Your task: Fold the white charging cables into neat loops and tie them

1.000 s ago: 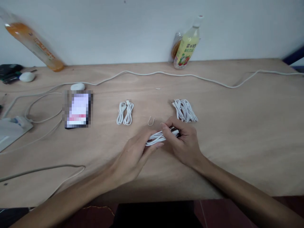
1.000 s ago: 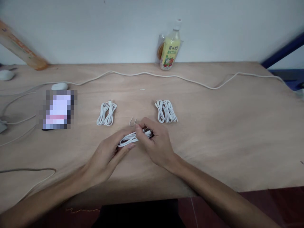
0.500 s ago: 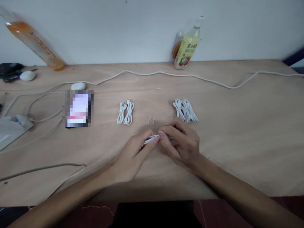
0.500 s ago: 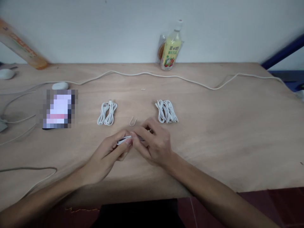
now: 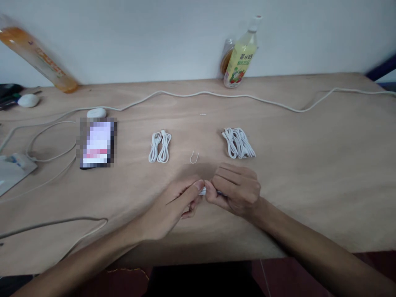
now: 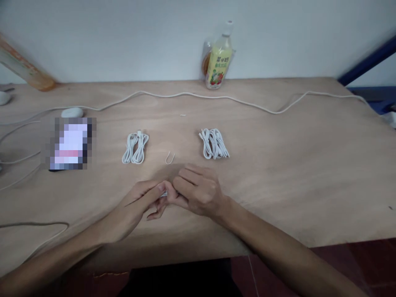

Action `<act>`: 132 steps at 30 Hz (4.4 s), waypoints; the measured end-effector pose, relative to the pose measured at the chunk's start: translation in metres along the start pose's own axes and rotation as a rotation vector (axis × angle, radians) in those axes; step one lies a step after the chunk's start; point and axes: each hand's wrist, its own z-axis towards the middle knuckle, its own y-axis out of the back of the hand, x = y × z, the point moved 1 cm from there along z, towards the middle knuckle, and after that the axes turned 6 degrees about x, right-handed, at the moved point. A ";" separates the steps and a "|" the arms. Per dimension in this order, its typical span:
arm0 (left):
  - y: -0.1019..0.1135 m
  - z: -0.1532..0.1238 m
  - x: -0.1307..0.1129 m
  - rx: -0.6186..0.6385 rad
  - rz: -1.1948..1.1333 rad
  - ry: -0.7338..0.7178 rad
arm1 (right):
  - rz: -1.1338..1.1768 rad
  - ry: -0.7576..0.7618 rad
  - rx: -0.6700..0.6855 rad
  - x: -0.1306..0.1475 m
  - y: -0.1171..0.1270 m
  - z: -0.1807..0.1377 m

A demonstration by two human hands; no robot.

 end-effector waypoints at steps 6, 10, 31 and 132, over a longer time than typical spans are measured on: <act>0.004 -0.002 -0.002 0.123 -0.079 0.159 | 0.063 -0.013 0.030 -0.001 -0.001 -0.003; 0.005 -0.002 -0.002 0.246 -0.251 0.246 | 0.114 -0.007 0.047 -0.004 -0.001 -0.004; 0.005 0.002 0.005 0.263 -0.316 0.236 | -0.031 0.061 0.059 -0.004 -0.001 -0.004; 0.001 0.003 0.009 0.269 -0.463 0.196 | 0.302 -0.168 0.129 -0.005 0.001 -0.005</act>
